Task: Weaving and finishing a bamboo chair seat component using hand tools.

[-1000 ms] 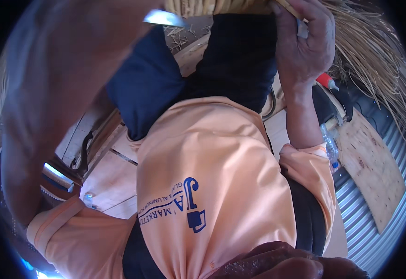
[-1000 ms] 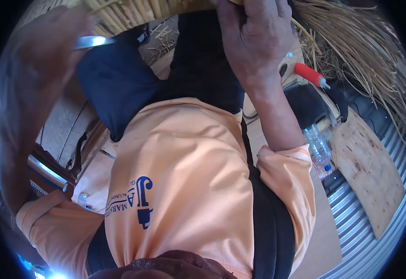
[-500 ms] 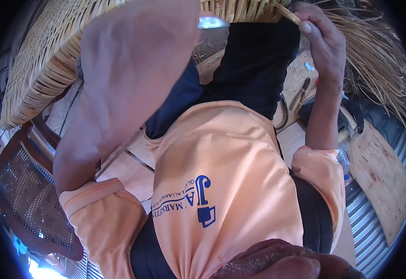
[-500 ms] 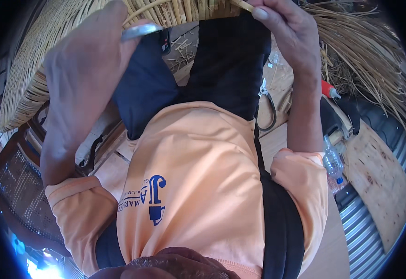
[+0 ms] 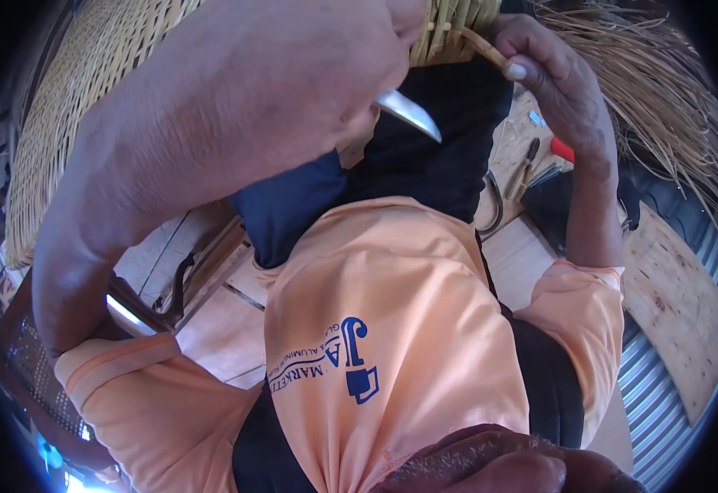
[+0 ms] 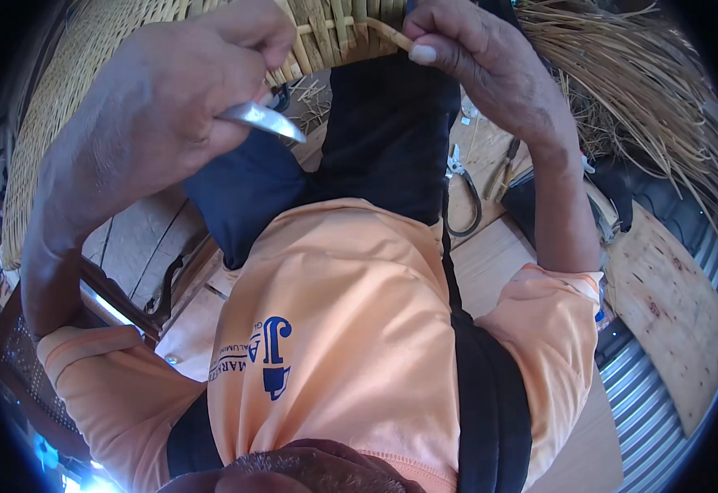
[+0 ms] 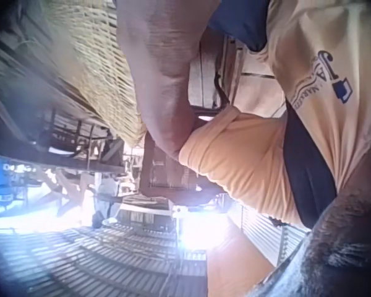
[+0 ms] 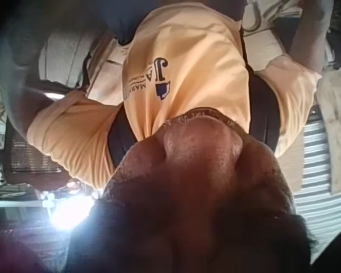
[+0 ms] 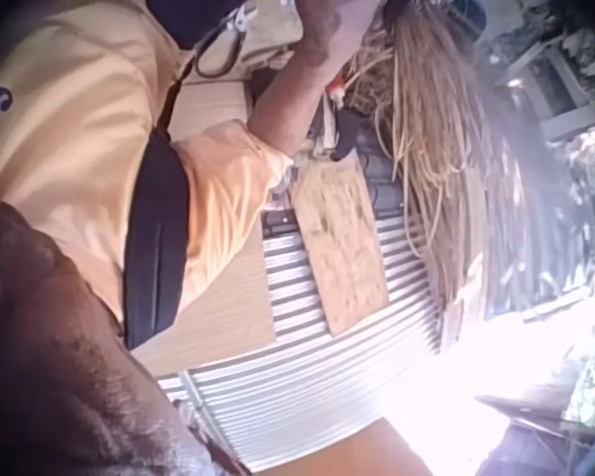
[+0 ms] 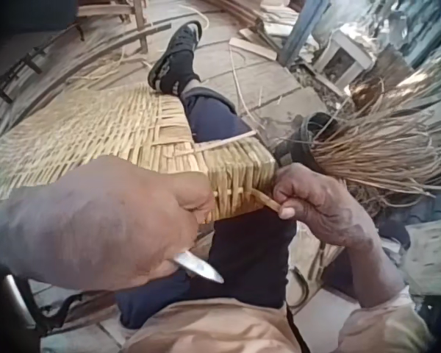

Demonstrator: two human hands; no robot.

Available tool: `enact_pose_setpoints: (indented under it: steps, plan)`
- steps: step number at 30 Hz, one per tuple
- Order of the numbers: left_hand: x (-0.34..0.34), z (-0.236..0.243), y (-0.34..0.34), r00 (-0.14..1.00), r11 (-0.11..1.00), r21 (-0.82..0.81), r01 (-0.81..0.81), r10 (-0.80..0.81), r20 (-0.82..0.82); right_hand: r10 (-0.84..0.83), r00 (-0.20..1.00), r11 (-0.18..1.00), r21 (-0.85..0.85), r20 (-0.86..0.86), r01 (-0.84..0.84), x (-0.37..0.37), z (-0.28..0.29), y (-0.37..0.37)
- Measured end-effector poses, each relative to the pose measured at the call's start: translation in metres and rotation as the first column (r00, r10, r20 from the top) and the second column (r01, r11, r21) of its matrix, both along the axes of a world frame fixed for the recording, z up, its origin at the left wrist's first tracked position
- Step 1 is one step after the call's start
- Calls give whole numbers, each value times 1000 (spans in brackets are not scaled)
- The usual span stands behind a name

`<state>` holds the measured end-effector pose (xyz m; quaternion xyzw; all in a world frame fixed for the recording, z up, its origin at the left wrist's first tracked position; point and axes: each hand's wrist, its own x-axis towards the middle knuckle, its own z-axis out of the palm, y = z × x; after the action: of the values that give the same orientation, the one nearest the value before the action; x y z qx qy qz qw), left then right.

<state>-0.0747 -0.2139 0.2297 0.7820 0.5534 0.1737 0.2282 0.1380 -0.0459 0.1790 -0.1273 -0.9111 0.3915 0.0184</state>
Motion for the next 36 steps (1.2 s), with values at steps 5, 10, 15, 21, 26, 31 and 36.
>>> enact_pose_setpoints:
  steps: [5,10,15,21,26,31,36]
  plan:
    - [-5,-6,2,999,991,-127,52,-52,3,-15,999,999,43,39,14,3,2,-2]
    - [7,4,-15,959,941,-251,-227,171,-226,-139,989,979,158,49,130,-14,4,-28]
    - [7,9,-30,864,893,-228,-388,266,-428,-376,924,907,237,76,349,-30,11,-57]
    - [6,9,-23,876,839,-322,-437,316,-365,-524,851,802,-356,-35,480,-10,-2,-31]
    - [9,16,-21,872,826,-358,-436,289,-395,-128,971,991,51,201,120,-1,5,-11]
    - [8,10,-17,886,827,-381,-412,266,-381,-237,927,971,59,289,230,0,-5,-16]
    - [-1,18,-30,817,775,-381,-503,283,-502,-256,953,952,217,162,218,5,-31,-3]
